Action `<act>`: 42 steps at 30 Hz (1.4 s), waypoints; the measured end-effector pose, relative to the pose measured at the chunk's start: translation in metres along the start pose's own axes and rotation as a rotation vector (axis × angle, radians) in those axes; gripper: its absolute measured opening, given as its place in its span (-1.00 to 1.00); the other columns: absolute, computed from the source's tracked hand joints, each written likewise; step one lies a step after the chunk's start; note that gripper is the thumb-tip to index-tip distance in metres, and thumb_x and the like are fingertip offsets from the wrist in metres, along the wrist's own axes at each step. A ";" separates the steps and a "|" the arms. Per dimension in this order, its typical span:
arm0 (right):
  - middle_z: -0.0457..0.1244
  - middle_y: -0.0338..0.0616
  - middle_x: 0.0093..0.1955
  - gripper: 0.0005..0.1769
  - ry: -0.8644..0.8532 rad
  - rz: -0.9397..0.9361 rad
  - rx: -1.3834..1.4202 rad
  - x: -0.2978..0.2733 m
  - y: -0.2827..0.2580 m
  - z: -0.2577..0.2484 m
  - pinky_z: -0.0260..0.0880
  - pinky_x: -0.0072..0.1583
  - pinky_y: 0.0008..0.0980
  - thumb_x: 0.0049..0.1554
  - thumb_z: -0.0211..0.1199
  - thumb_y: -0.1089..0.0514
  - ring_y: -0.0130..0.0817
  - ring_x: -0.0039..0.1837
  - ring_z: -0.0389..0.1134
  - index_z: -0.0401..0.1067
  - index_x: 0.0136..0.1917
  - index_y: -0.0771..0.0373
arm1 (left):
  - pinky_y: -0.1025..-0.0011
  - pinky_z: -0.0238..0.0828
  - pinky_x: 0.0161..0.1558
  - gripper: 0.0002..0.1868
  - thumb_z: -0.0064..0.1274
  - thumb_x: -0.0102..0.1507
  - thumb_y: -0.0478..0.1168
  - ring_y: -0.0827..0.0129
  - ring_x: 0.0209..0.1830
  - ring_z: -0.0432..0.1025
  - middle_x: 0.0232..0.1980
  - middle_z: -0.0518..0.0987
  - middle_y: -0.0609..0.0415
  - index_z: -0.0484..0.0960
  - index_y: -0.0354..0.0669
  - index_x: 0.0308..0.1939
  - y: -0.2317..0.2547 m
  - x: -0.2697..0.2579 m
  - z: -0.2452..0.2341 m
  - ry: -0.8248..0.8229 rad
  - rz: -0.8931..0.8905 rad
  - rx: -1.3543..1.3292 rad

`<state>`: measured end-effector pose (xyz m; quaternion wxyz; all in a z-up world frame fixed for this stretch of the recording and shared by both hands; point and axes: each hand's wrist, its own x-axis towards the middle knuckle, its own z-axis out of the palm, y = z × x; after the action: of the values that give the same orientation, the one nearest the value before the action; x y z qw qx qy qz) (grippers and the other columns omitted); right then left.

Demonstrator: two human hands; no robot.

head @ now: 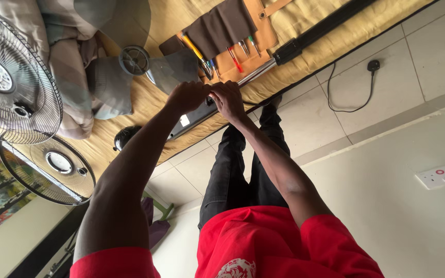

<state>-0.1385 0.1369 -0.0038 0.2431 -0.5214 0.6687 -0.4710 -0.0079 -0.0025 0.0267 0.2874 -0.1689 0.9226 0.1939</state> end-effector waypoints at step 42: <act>0.31 -0.16 -0.08 -0.82 -0.009 0.012 0.007 -0.002 -0.002 -0.001 0.21 0.11 -0.14 0.12 0.39 0.32 -0.15 -0.04 0.27 0.44 -0.01 0.26 | 0.14 0.56 -0.26 -0.78 0.04 0.27 -0.11 0.11 -0.22 0.62 -0.21 0.68 -0.08 0.63 -0.18 -0.19 0.011 0.003 0.011 0.034 -0.113 0.076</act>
<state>-0.1376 0.1388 -0.0025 0.2508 -0.5186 0.6690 -0.4697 -0.0101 0.0116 0.0191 0.2885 -0.2132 0.9230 0.1392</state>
